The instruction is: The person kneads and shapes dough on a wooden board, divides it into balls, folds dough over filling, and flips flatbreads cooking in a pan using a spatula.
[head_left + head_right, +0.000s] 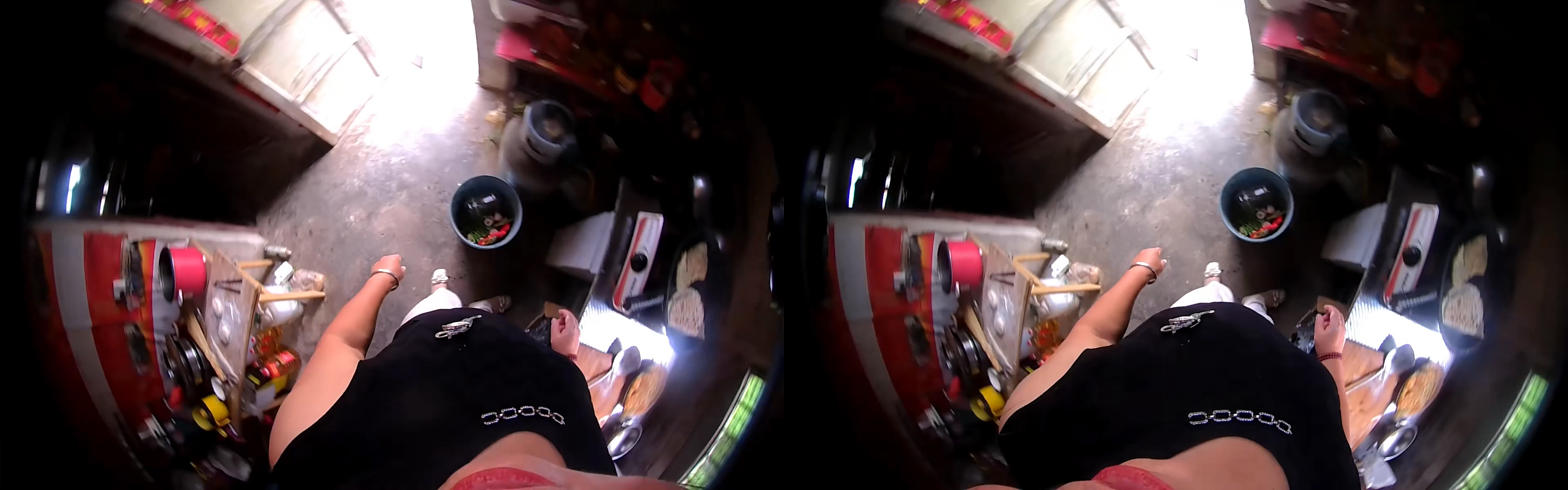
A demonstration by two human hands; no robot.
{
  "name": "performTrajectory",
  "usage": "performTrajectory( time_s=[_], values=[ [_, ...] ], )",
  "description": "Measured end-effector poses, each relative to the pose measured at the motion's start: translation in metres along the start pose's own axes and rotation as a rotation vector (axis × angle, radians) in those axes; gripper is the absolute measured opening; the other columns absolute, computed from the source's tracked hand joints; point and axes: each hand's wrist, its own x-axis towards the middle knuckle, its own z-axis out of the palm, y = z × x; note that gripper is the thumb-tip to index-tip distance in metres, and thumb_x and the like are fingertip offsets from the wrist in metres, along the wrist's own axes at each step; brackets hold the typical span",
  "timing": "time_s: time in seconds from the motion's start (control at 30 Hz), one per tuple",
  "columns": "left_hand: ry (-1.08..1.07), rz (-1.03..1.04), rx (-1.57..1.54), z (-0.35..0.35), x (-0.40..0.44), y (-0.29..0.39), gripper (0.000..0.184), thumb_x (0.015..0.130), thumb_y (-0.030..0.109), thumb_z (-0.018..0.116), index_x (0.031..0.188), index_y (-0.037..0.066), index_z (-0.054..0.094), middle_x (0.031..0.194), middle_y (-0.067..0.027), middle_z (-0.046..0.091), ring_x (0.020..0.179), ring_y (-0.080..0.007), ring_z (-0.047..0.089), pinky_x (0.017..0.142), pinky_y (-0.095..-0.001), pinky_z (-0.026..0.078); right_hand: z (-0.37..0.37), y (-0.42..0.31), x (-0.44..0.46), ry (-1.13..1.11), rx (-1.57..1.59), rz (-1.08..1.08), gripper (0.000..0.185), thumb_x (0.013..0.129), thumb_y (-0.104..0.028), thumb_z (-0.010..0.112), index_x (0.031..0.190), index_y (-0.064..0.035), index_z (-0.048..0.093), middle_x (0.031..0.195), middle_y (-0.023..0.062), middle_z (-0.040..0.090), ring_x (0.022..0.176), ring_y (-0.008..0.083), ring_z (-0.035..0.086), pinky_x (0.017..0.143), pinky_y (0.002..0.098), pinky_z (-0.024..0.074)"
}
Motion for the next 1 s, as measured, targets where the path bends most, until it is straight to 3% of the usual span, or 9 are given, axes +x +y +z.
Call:
performTrajectory(
  time_s=[0.37, 0.47, 0.57, 0.73, 0.77, 0.87, 0.9, 0.97, 1.0],
  values=[
    [0.207, -0.32, -0.49, 0.105, -0.061, -0.268, 0.038, 0.08, 0.028, 0.059, 0.109, 0.003, 0.058, 0.108, -0.0215, 0.06, 0.102, -0.036, 0.057, 0.087, -0.0431, 0.046, 0.18, -0.187, 0.133, -0.451, -0.228, -0.592, 0.022, 0.076, -0.011, 0.065, 0.096, -0.0029, 0.06, 0.077, 0.0114, 0.06, 0.067, 0.0234, 0.06, 0.066, 0.0348, 0.0498],
    [0.135, -0.562, -0.671, 0.123, -0.099, -0.328, 0.035, 0.081, 0.026, 0.057, 0.107, 0.003, 0.059, 0.107, -0.0217, 0.06, 0.103, -0.0354, 0.057, 0.088, -0.0427, 0.046, 0.259, -0.279, 0.148, -0.604, -0.219, -0.664, 0.025, 0.075, -0.016, 0.066, 0.098, -0.0056, 0.061, 0.079, 0.0115, 0.062, 0.072, 0.025, 0.062, 0.069, 0.0344, 0.0503],
    [0.332, -0.834, -0.87, 0.142, -0.133, -0.373, 0.033, 0.081, 0.026, 0.056, 0.104, 0.003, 0.06, 0.105, -0.0219, 0.061, 0.1, -0.0358, 0.058, 0.087, -0.0427, 0.046, 0.329, -0.375, 0.139, -0.835, -0.352, -0.882, 0.026, 0.077, -0.017, 0.066, 0.099, -0.0054, 0.06, 0.081, 0.012, 0.063, 0.075, 0.0232, 0.063, 0.07, 0.0334, 0.051],
    [0.443, -1.026, -1.142, 0.189, -0.149, -0.385, 0.027, 0.084, 0.026, 0.055, 0.094, 0.002, 0.063, 0.089, -0.0203, 0.065, 0.087, -0.0356, 0.062, 0.076, -0.0416, 0.05, 0.424, -0.479, 0.124, -1.117, -0.498, -1.176, 0.026, 0.076, -0.017, 0.066, 0.099, -0.0058, 0.061, 0.085, 0.0123, 0.063, 0.079, 0.0276, 0.063, 0.072, 0.0362, 0.0514],
    [0.515, -1.008, -0.99, 0.207, -0.147, -0.384, 0.024, 0.084, 0.024, 0.054, 0.087, 0.002, 0.063, 0.081, -0.0197, 0.064, 0.078, -0.0368, 0.062, 0.071, -0.0422, 0.05, 0.449, -0.493, 0.126, -1.152, -0.533, -1.246, 0.026, 0.076, -0.017, 0.067, 0.098, -0.0061, 0.061, 0.084, 0.0119, 0.063, 0.08, 0.028, 0.063, 0.073, 0.0366, 0.0512],
    [0.699, -1.132, -0.904, 0.239, -0.145, -0.373, 0.02, 0.081, 0.02, 0.053, 0.075, 0.002, 0.057, 0.074, -0.0209, 0.06, 0.069, -0.0405, 0.059, 0.062, -0.0456, 0.047, 0.505, -0.537, 0.129, -1.228, -0.607, -1.392, 0.027, 0.074, -0.019, 0.068, 0.097, -0.0073, 0.061, 0.084, 0.0111, 0.064, 0.081, 0.0289, 0.062, 0.072, 0.0376, 0.0507],
    [0.746, -1.182, -1.075, 0.256, -0.141, -0.371, 0.018, 0.078, 0.016, 0.051, 0.069, 0.001, 0.049, 0.068, -0.023, 0.056, 0.066, -0.0432, 0.054, 0.059, -0.0459, 0.045, 0.524, -0.549, 0.13, -1.251, -0.567, -1.421, 0.028, 0.074, -0.02, 0.068, 0.097, -0.0071, 0.061, 0.083, 0.0114, 0.064, 0.081, 0.0291, 0.062, 0.071, 0.0378, 0.0505],
    [0.838, -1.186, -1.425, 0.297, -0.137, -0.369, 0.016, 0.077, 0.011, 0.051, 0.065, 0.003, 0.043, 0.053, -0.0181, 0.046, 0.049, -0.0343, 0.052, 0.047, -0.0427, 0.041, 0.562, -0.582, 0.127, -1.305, -0.52, -1.546, 0.027, 0.075, -0.021, 0.066, 0.097, -0.0063, 0.061, 0.082, 0.0122, 0.063, 0.081, 0.0293, 0.062, 0.072, 0.0384, 0.0502],
    [0.876, -1.176, -1.409, 0.29, -0.147, -0.367, 0.017, 0.077, 0.01, 0.051, 0.064, 0.005, 0.042, 0.048, -0.0141, 0.042, 0.044, -0.0293, 0.051, 0.042, -0.0411, 0.04, 0.57, -0.61, 0.116, -1.381, -0.692, -1.44, 0.031, 0.077, -0.023, 0.063, 0.1, -0.0044, 0.06, 0.098, 0.0159, 0.063, 0.091, 0.0319, 0.06, 0.081, 0.0401, 0.0489]
  ],
)
